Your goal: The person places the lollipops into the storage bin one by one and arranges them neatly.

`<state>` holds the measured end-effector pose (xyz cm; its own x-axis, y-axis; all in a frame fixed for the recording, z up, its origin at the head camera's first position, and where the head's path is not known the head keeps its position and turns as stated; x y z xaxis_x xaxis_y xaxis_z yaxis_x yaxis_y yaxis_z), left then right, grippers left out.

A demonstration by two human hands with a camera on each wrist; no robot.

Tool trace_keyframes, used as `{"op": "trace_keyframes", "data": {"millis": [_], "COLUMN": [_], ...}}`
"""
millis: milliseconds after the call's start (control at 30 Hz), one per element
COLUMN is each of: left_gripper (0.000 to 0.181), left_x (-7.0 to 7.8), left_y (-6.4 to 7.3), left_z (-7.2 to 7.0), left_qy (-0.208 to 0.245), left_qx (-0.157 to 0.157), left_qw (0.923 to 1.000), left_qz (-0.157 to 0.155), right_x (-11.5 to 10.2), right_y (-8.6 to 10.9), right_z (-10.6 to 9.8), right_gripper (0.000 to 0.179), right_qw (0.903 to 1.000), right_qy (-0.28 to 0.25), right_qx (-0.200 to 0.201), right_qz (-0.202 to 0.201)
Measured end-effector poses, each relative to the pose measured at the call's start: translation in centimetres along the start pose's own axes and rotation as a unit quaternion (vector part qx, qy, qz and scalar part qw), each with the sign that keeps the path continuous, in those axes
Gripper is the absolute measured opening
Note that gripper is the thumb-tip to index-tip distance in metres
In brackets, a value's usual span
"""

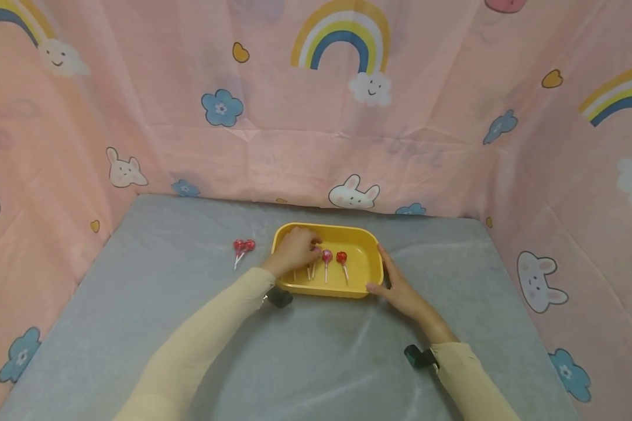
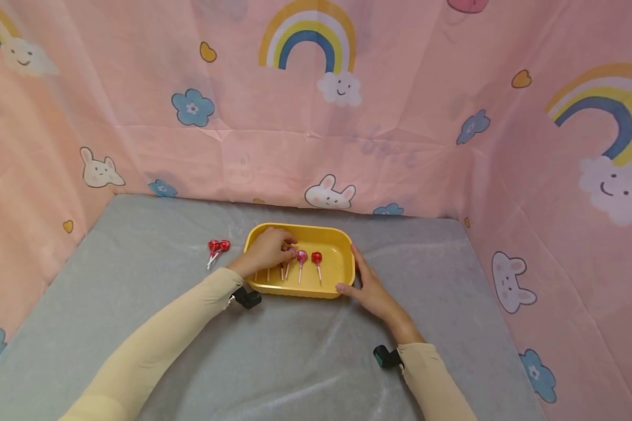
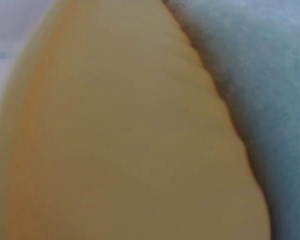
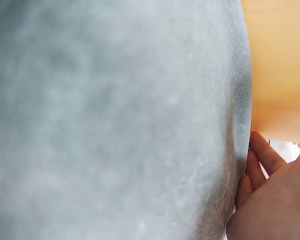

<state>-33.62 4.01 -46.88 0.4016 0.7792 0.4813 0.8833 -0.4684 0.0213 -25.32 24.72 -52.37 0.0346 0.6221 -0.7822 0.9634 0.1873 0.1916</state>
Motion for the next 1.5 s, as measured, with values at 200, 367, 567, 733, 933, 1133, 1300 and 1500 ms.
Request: {"op": "trace_keyframes", "data": {"millis": [200, 367, 567, 733, 933, 1133, 1300, 1500], "left_gripper": [0.032, 0.03, 0.031, 0.029, 0.032, 0.032, 0.034, 0.036], "left_x": [-0.5, -0.9, -3.3, -6.0, -9.1, -11.3, -13.0, -14.3], "left_y": [0.9, 2.2, 3.5, 4.6, 5.9, 6.7, 7.2, 7.5], "left_z": [-2.1, -4.5, -6.7, -7.9, -8.6, -9.0, -8.9, -8.3], "left_qy": [0.044, 0.081, 0.115, 0.111, 0.11, 0.111, 0.121, 0.13], "left_qx": [0.024, 0.036, 0.055, 0.071, 0.064, 0.075, 0.075, 0.082], "left_qw": [0.9987, 0.9958, 0.9918, 0.9913, 0.9917, 0.9907, 0.9886, 0.9872], "left_qz": [0.01, 0.022, 0.014, 0.011, -0.013, -0.024, -0.046, -0.042], "right_x": [0.0, 0.3, 0.2, 0.2, 0.2, 0.3, 0.1, 0.0], "right_y": [0.0, -0.1, -0.1, -0.1, -0.1, 0.0, 0.0, 0.0], "right_z": [0.0, 0.0, 0.0, 0.1, 0.1, -0.1, -0.1, -0.2], "right_gripper": [0.101, 0.101, 0.102, 0.101, 0.101, 0.101, 0.101, 0.101], "right_qw": [1.0, 1.0, 1.0, 1.0, 1.0, 0.9999, 1.0, 0.9999], "right_qy": [-0.001, -0.005, 0.002, 0.002, 0.002, 0.008, 0.008, 0.009], "right_qx": [0.002, 0.005, 0.003, 0.003, 0.002, 0.004, 0.004, 0.005], "right_qz": [0.0, 0.005, 0.008, 0.006, 0.006, 0.004, -0.005, -0.006]}}
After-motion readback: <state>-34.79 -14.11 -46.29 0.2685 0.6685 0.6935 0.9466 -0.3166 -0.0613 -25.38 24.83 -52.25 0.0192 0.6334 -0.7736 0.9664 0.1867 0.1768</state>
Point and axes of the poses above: each hand's wrist, its own y-axis away from the middle knuckle, its own z-axis out of the palm, x = y × z, the point moved 10 cm from there along -y, towards the middle knuckle
